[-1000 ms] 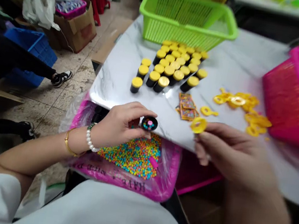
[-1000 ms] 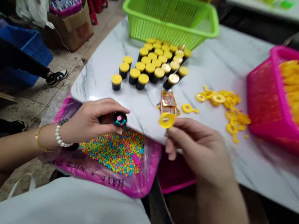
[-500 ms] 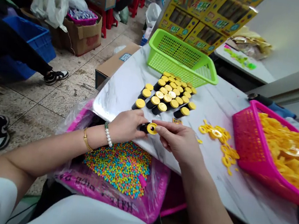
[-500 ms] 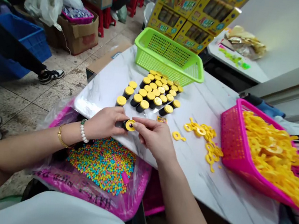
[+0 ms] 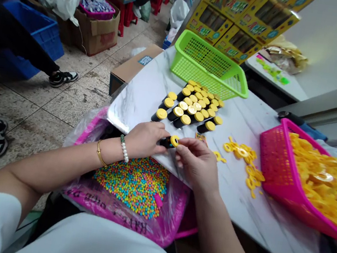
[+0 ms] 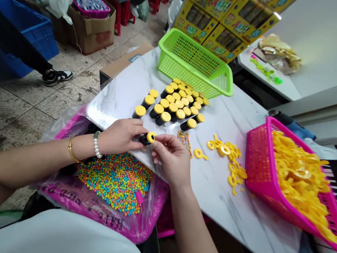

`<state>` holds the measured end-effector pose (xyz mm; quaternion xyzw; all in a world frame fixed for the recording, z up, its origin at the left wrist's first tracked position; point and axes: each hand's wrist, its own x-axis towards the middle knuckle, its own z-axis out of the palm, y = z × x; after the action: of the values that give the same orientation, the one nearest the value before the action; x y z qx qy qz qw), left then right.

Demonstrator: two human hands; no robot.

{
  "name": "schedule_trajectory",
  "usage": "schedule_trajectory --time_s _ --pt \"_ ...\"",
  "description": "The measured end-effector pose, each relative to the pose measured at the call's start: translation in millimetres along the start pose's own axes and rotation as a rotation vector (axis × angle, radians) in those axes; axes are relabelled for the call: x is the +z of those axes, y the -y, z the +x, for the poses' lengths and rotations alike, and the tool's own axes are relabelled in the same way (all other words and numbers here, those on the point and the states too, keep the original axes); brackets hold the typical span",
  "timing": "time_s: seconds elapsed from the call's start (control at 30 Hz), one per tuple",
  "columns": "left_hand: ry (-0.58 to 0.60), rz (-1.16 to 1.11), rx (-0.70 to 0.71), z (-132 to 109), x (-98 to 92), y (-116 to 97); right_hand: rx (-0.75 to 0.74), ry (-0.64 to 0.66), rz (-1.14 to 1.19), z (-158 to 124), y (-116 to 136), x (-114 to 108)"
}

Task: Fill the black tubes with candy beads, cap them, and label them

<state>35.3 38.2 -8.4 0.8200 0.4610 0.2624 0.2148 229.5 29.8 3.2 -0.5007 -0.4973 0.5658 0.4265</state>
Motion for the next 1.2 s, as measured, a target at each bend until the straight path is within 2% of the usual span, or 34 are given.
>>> schedule_trajectory --time_s 0.2,0.37,0.53,0.7,0.83,0.9,0.97,1.07,1.13,1.2 --pt "0.003 0.02 -0.004 1 -0.3 0 0.151 0.095 0.078 12 14 5" --pt "0.003 0.011 0.0 0 -1.3 -1 0.223 0.121 0.116 16 16 6" --pt "0.009 -0.014 0.0 1 -1.5 -2 0.209 0.118 0.144 15 14 9" --pt "0.018 -0.017 -0.009 1 -0.8 -2 0.193 0.052 0.052 14 17 9" --pt "0.028 -0.018 -0.007 1 -8.2 -5 0.247 0.112 -0.042 16 22 7" --pt "0.072 -0.074 -0.007 3 -16.1 -8 0.259 0.146 -0.079 16 24 7" --pt "0.199 -0.226 -0.063 7 -23.6 -12 0.27 0.188 -0.101 17 25 6" --pt "0.361 -0.526 -0.304 13 -27.8 -19 0.277 0.234 -0.113 16 24 5" --pt "0.344 -0.64 -0.447 17 -25.6 -22 0.243 0.226 -0.112 14 21 5" --pt "0.295 -0.667 -0.494 18 -21.9 -23 0.183 0.198 -0.103 13 17 6"
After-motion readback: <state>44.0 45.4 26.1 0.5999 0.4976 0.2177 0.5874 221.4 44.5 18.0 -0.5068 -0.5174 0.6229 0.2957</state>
